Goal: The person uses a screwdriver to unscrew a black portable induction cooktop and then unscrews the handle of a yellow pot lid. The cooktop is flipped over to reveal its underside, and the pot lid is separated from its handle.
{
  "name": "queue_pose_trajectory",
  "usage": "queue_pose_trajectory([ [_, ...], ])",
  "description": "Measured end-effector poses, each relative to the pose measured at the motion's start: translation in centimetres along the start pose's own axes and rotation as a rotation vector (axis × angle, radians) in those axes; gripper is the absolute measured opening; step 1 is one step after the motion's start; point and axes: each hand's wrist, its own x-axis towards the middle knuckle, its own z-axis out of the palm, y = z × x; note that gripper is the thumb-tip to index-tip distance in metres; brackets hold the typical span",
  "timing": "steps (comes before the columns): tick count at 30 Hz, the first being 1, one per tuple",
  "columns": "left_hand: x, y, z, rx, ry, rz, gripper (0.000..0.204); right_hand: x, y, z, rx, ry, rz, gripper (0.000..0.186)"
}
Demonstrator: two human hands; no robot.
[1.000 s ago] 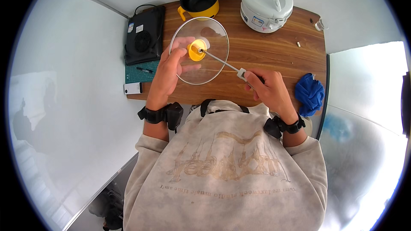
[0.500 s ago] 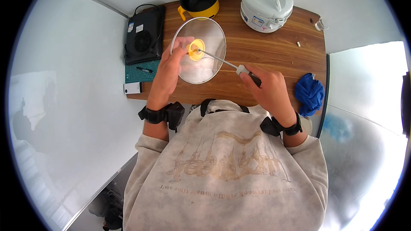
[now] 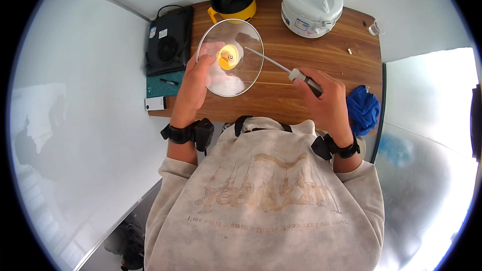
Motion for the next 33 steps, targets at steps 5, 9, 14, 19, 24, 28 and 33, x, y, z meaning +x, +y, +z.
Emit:
queue_pose_trajectory([
  [5,-0.1,0.28,0.17,-0.01,-0.009,-0.012,0.043,-0.38,-0.19,0.09,0.127,-0.183,0.193,0.023],
  [9,-0.09,0.19,0.21,-0.02,-0.005,-0.002,0.043,-0.38,0.04,0.47,0.127,-0.197,0.184,0.023],
  [14,-0.2,0.15,0.12,-0.026,-0.004,0.002,0.043,-0.37,-0.16,0.51,0.105,-0.217,0.183,0.022],
  [19,-0.22,0.25,0.3,-0.025,-0.019,-0.006,0.043,-0.39,-0.19,0.58,0.109,-0.204,0.173,0.022],
  [24,-0.25,0.16,0.23,-0.016,-0.02,0.006,0.043,-0.36,-0.36,0.48,0.101,-0.209,0.186,0.023],
  [28,-0.23,0.22,0.26,-0.02,-0.02,0.002,0.043,-0.34,-0.3,0.55,0.104,-0.208,0.182,0.023],
  [33,-0.33,0.25,0.42,0.003,-0.009,0.005,0.041,-0.19,-0.39,0.44,0.072,-0.223,0.18,0.024],
])
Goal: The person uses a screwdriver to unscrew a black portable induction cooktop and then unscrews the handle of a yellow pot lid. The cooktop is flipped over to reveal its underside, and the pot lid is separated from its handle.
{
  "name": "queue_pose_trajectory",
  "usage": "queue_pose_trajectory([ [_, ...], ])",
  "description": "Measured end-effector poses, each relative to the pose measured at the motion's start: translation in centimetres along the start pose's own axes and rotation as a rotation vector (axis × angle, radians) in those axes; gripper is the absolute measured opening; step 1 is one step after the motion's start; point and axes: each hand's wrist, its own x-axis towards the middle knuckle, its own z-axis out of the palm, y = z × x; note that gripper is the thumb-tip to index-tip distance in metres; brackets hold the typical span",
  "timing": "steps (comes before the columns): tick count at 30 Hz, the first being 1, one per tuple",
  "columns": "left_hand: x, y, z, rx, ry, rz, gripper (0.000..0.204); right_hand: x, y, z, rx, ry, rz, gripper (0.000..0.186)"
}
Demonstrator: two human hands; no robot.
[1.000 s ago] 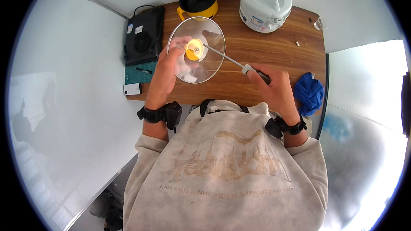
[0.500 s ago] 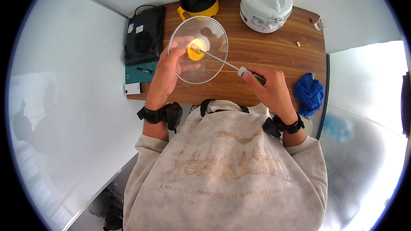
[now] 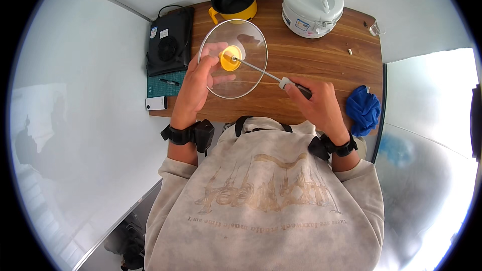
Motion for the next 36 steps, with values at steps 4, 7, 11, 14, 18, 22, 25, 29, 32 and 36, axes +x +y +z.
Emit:
queue_pose_trajectory([
  [4,-0.2,0.5,0.1,0.076,-0.016,-0.027,0.04,0.3,0.1,-0.2,-0.057,0.039,-0.081,0.023],
  [7,-0.2,0.5,-0.3,0.109,-0.016,-0.024,0.039,0.5,0.1,-0.4,-0.097,0.077,-0.174,0.023],
  [11,-0.1,0.1,-0.4,0.141,-0.028,-0.034,0.037,0.4,-0.2,-0.6,-0.294,0.093,-0.232,0.027],
  [14,0.0,-0.1,-0.4,0.135,-0.018,-0.041,0.037,0.4,-0.7,-0.5,-0.471,0.201,-0.437,0.034],
  [18,0.2,-0.3,-0.6,0.16,-0.015,-0.02,0.039,0.4,-0.5,-0.2,-0.74,0.304,-0.639,0.039],
  [22,0.3,-0.4,-1.0,0.089,-0.011,-0.046,0.042,0.4,-0.4,0.2,-0.685,0.326,-0.606,0.04],
  [25,0.3,-0.4,-1.2,0.031,-0.02,-0.075,0.045,0.5,0.4,0.1,-0.513,0.325,-0.506,0.036],
  [29,0.3,-0.1,-1.0,0.019,-0.016,-0.064,0.046,0.6,1.1,0.7,-0.166,0.314,-0.293,0.021],
  [32,0.3,0.0,-0.6,0.009,-0.024,-0.063,0.045,0.5,1.3,0.7,0.418,0.083,0.088,0.01],
  [36,0.2,0.4,1.0,0.035,-0.048,-0.039,0.044,1.6,2.2,1.5,0.651,-0.09,0.13,0.007],
])
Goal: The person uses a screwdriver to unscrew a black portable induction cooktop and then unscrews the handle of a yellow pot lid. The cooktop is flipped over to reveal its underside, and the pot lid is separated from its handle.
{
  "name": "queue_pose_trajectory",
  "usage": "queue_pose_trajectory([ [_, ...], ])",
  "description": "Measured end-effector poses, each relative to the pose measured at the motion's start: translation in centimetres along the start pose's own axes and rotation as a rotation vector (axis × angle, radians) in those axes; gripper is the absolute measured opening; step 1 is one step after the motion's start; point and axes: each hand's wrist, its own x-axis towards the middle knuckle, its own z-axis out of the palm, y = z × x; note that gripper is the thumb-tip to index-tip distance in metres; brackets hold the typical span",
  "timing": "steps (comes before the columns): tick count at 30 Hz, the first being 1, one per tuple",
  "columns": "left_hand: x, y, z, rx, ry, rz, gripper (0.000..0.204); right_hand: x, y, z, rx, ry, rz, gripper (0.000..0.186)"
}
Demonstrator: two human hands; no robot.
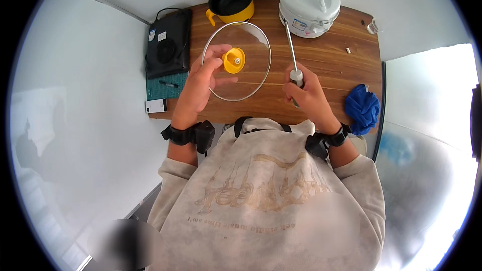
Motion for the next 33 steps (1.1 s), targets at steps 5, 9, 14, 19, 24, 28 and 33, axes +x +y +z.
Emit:
queue_pose_trajectory([
  [5,0.0,-0.1,1.1,0.016,-0.065,-0.02,0.043,2.5,-0.7,2.2,-0.367,0.012,-0.142,0.014],
  [9,0.2,-0.1,1.5,0.011,-0.075,-0.038,0.042,3.8,-0.5,3.1,-0.412,0.063,-0.158,0.02],
  [14,0.2,-0.5,1.6,0.046,-0.083,-0.041,0.041,5.0,-0.3,3.2,-0.465,0.067,-0.127,0.025],
  [19,0.4,-0.9,2.0,0.082,-0.087,-0.05,0.044,5.5,0.4,3.4,-0.507,0.1,-0.128,0.027],
  [24,0.3,-0.7,2.7,0.181,-0.106,-0.055,0.047,5.7,0.1,3.5,-0.527,0.115,-0.181,0.024],
  [28,0.5,-1.0,2.7,0.17,-0.114,-0.047,0.048,6.0,0.8,3.3,-0.515,0.107,-0.202,0.022],
  [33,0.8,-1.9,2.1,0.05,-0.123,-0.051,0.047,5.9,0.9,3.3,-0.484,0.073,-0.22,0.021],
])
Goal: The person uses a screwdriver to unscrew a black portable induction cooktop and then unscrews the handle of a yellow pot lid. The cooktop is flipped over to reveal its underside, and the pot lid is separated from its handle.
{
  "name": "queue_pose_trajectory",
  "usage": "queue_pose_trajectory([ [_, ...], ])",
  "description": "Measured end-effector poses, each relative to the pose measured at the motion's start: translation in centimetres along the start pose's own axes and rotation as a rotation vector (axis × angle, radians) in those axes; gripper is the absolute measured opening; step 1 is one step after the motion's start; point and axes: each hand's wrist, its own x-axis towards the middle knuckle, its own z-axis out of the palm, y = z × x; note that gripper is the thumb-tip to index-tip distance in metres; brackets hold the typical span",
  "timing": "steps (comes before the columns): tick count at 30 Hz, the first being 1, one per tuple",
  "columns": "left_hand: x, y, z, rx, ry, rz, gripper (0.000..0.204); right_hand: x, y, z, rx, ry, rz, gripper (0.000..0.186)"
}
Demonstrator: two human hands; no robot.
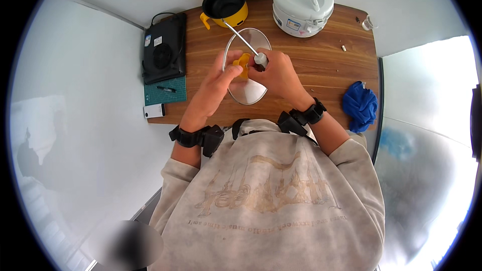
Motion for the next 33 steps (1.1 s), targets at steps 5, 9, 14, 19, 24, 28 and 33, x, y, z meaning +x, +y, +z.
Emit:
queue_pose_trajectory([
  [5,0.0,0.1,-0.6,-0.076,0.038,0.008,0.044,-0.1,0.0,0.1,0.056,0.056,-0.018,0.023],
  [9,0.0,0.3,-0.6,-0.064,0.033,0.005,0.042,-0.1,-0.5,-0.1,-0.042,0.014,0.053,0.024],
  [14,0.0,0.2,-0.5,-0.067,0.028,0.009,0.042,-0.1,-0.5,0.0,-0.046,0.02,0.028,0.023],
  [19,0.1,-0.1,-0.7,-0.109,0.02,0.007,0.044,0.0,0.3,0.2,-0.008,0.039,-0.065,0.025],
  [24,0.1,0.0,-0.9,-0.131,0.014,-0.002,0.047,-0.2,-0.8,-0.3,-0.039,0.022,0.019,0.024],
  [28,0.3,-0.2,-0.7,-0.148,0.001,-0.005,0.046,0.0,-0.7,-0.5,-0.081,-0.009,0.029,0.024],
  [33,0.3,-0.3,-0.7,-0.161,-0.005,-0.01,0.047,0.1,-0.2,-0.6,-0.017,-0.008,-0.022,0.024],
])
